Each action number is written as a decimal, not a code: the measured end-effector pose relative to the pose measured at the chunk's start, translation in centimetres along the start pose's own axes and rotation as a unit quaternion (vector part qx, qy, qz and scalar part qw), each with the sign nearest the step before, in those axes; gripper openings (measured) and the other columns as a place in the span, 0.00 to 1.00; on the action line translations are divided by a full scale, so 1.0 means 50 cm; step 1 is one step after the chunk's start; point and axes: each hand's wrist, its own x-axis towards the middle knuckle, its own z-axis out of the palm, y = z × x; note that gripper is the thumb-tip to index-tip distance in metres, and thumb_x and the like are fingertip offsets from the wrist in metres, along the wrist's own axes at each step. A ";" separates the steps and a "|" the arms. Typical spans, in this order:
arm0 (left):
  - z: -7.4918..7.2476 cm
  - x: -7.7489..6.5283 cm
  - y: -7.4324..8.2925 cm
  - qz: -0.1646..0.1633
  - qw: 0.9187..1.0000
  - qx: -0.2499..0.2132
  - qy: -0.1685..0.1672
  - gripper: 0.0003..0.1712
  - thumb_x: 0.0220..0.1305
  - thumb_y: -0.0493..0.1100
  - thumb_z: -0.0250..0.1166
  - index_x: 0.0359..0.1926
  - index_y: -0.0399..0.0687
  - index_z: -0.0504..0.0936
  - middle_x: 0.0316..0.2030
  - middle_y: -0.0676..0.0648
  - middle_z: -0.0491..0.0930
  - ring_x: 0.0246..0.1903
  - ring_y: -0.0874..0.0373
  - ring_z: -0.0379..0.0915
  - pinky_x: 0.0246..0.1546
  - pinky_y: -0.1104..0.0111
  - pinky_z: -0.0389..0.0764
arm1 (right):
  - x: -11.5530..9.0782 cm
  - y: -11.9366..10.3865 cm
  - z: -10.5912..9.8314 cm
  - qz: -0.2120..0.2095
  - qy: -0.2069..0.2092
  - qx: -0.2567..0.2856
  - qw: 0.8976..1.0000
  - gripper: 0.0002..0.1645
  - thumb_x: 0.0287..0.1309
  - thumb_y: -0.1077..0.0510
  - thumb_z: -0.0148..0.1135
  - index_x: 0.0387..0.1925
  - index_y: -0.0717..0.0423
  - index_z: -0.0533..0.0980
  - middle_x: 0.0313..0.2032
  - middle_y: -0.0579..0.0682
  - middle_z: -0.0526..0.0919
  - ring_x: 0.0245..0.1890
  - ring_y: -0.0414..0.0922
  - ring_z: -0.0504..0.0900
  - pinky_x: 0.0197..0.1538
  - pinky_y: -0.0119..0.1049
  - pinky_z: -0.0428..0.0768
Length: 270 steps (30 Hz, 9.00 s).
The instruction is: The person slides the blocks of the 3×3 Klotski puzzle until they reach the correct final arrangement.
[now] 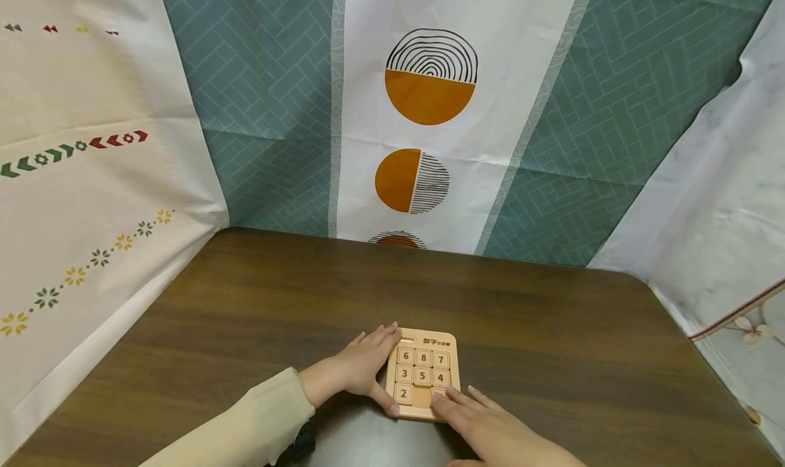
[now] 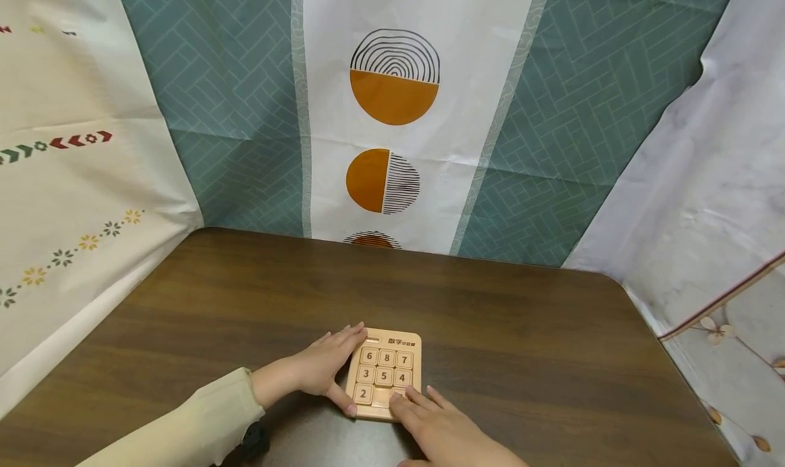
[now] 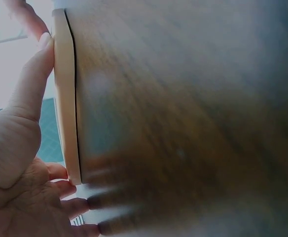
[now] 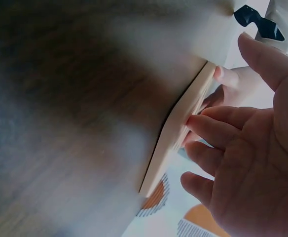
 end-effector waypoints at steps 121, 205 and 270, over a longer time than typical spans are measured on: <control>0.000 0.001 -0.004 0.004 1.000 0.006 -0.001 0.71 0.34 0.68 0.76 0.73 0.40 0.51 0.74 0.41 0.47 0.72 0.43 0.44 0.69 0.46 0.51 | 0.098 -0.062 -0.020 0.020 0.002 -0.013 1.000 0.42 0.57 0.36 0.59 0.65 0.57 0.65 0.65 0.54 0.69 0.68 0.53 0.63 0.67 0.53 0.61; -0.003 -0.001 -0.002 0.007 1.000 0.007 0.002 0.70 0.34 0.67 0.76 0.72 0.39 0.52 0.73 0.40 0.48 0.72 0.42 0.45 0.68 0.45 0.52 | 0.117 -0.027 -0.014 0.070 0.012 0.056 0.996 0.49 0.55 0.34 0.60 0.68 0.60 0.60 0.69 0.63 0.60 0.71 0.58 0.54 0.69 0.56 0.55; -0.003 0.001 0.001 0.002 1.000 -0.002 0.002 0.73 0.33 0.67 0.77 0.73 0.38 0.49 0.74 0.40 0.47 0.72 0.42 0.44 0.68 0.45 0.51 | -0.004 -0.003 0.012 0.033 0.014 0.005 0.999 0.48 0.60 0.29 0.47 0.67 0.61 0.63 0.66 0.58 0.68 0.67 0.56 0.64 0.65 0.51 0.64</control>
